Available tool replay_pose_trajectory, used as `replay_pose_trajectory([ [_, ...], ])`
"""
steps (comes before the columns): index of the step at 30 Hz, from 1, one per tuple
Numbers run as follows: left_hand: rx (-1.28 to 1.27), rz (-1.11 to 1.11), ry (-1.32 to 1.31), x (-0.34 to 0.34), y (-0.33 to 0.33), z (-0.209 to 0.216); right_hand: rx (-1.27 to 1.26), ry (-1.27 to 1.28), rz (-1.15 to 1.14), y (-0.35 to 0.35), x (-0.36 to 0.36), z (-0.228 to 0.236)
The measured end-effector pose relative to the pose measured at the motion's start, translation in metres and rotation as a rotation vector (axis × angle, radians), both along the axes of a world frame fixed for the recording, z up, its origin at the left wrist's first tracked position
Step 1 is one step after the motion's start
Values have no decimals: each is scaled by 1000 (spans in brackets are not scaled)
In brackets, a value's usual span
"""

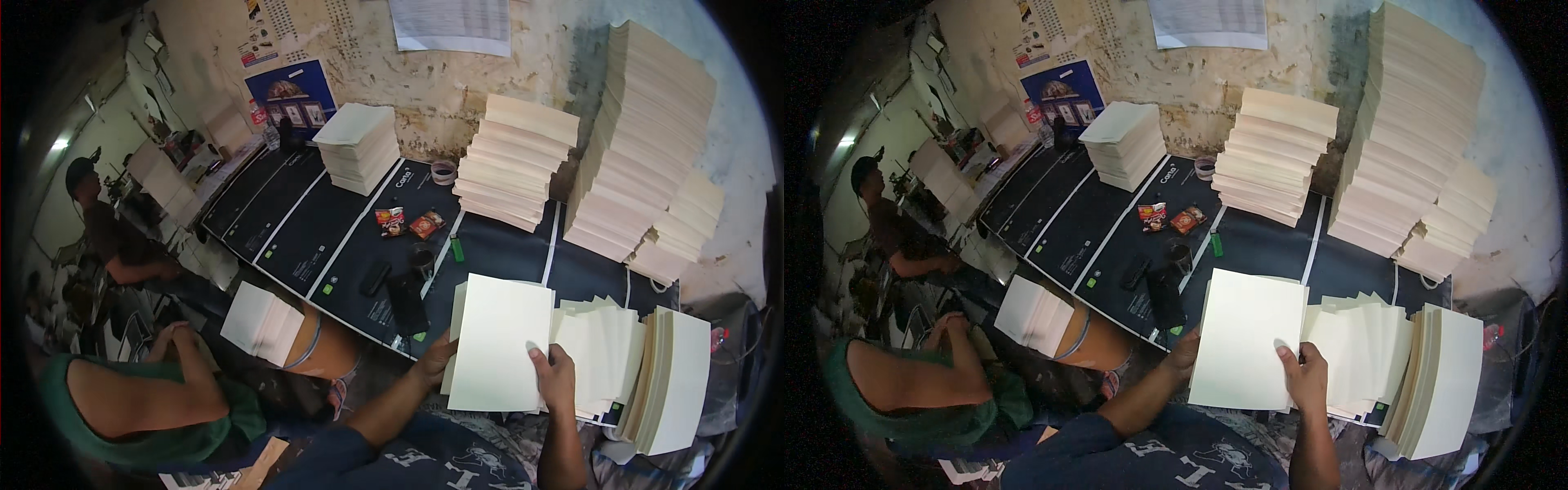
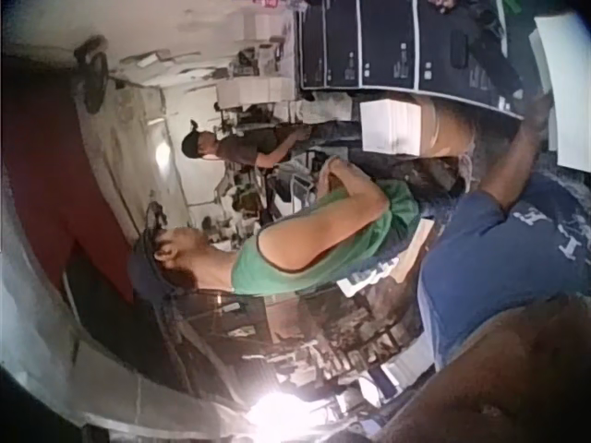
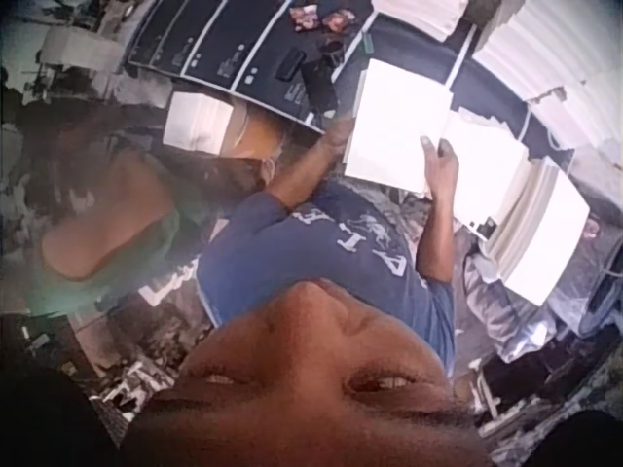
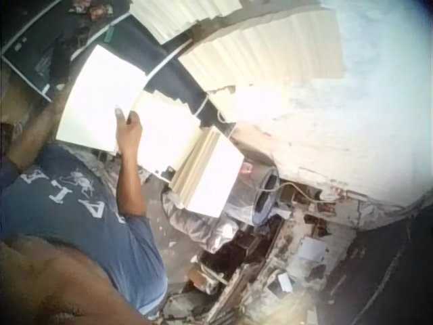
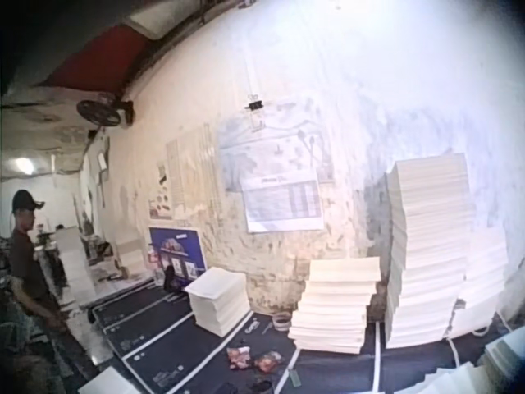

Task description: The person picks up groups of paper from a pile, fans them out to check alignment, and stacks them together on the table before folding a small stack and placing it onto another pile.

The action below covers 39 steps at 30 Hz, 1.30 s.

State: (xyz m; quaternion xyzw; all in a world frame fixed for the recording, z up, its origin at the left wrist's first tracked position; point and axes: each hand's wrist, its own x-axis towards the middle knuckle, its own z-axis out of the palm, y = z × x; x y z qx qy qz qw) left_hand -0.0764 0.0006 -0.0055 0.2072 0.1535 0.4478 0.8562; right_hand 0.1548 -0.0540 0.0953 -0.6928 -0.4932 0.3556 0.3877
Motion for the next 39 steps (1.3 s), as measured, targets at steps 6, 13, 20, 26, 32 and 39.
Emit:
replay_pose_trajectory([
  [6,191,136,397,-23,0,29,-46,-95,52,2,1,-1],
  [13,243,129,352,-49,9,52,-103,86,71,-7,50,4],
  [20,330,128,581,-28,8,54,-39,-131,56,-4,9,-1],
  [26,294,212,507,-49,7,40,-201,-20,61,3,8,19],
  [32,288,217,469,-88,-2,60,-42,-413,-83,-12,89,-59],
  [39,237,184,420,-43,-3,44,280,-560,-21,-8,55,-40],
])
